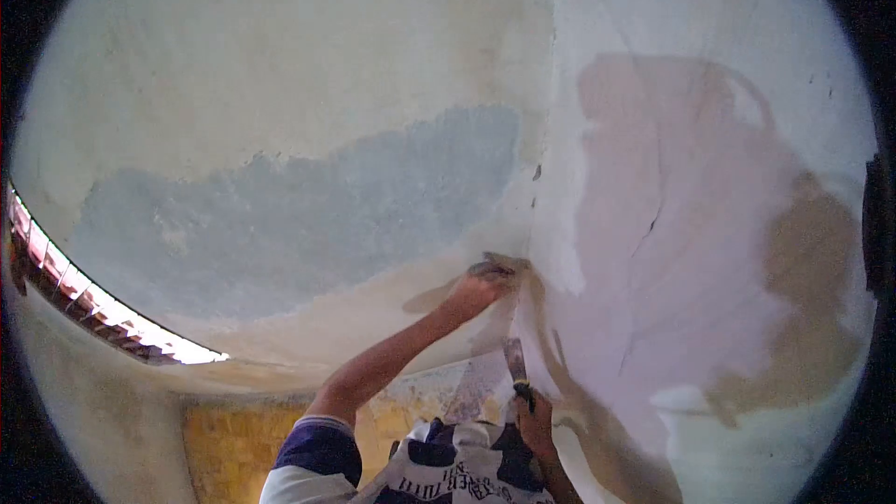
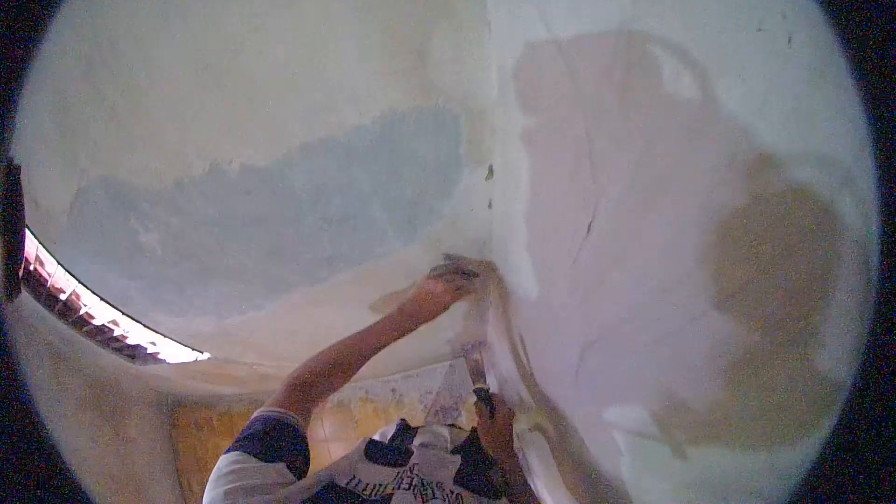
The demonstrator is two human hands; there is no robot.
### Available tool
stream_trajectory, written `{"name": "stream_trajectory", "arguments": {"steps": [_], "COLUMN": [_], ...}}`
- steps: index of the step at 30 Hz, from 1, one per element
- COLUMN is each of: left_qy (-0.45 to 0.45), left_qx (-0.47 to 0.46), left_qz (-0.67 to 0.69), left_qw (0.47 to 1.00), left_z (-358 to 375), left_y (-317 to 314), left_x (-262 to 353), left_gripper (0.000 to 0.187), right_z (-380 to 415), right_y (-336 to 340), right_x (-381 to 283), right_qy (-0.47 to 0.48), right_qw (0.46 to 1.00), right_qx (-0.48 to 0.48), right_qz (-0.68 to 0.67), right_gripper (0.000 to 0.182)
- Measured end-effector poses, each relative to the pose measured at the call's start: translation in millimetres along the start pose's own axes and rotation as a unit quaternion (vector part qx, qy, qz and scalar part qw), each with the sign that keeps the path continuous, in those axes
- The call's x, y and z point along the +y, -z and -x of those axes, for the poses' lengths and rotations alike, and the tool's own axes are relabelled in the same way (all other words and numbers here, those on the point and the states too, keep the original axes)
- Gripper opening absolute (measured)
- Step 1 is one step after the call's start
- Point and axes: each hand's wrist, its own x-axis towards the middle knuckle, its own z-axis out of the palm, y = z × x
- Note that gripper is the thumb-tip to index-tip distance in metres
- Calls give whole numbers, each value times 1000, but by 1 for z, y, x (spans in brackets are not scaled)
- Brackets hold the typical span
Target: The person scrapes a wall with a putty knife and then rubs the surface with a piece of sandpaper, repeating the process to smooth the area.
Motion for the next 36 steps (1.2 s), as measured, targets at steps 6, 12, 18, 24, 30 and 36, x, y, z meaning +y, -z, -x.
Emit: {"name": "stream_trajectory", "arguments": {"steps": [6,12,18,24,30,36], "left_qy": [6,22,175,392,571,489], "left_qx": [250,188,-56,-24,122,111], "left_qz": [-81,-135,149,396,610,687], "left_qw": [965,973,972,830,535,526], "left_z": [-103,-104,90,205,231,216], "left_y": [180,133,-80,-6,71,150], "left_x": [1,-30,10,87,93,77], "left_gripper": [55,57,21,17,27,40], "right_z": [-3,-21,-29,-75,-145,-161], "right_y": [17,25,35,18,-13,-31], "right_x": [-28,-58,-89,-150,-220,-251], "right_qy": [-84,-41,-88,75,308,183], "right_qw": [994,997,975,990,937,960], "right_qx": [-56,-51,-31,-9,166,193], "right_qz": [-38,-39,-201,-122,21,-87], "right_gripper": [23,27,37,59,54,42]}}
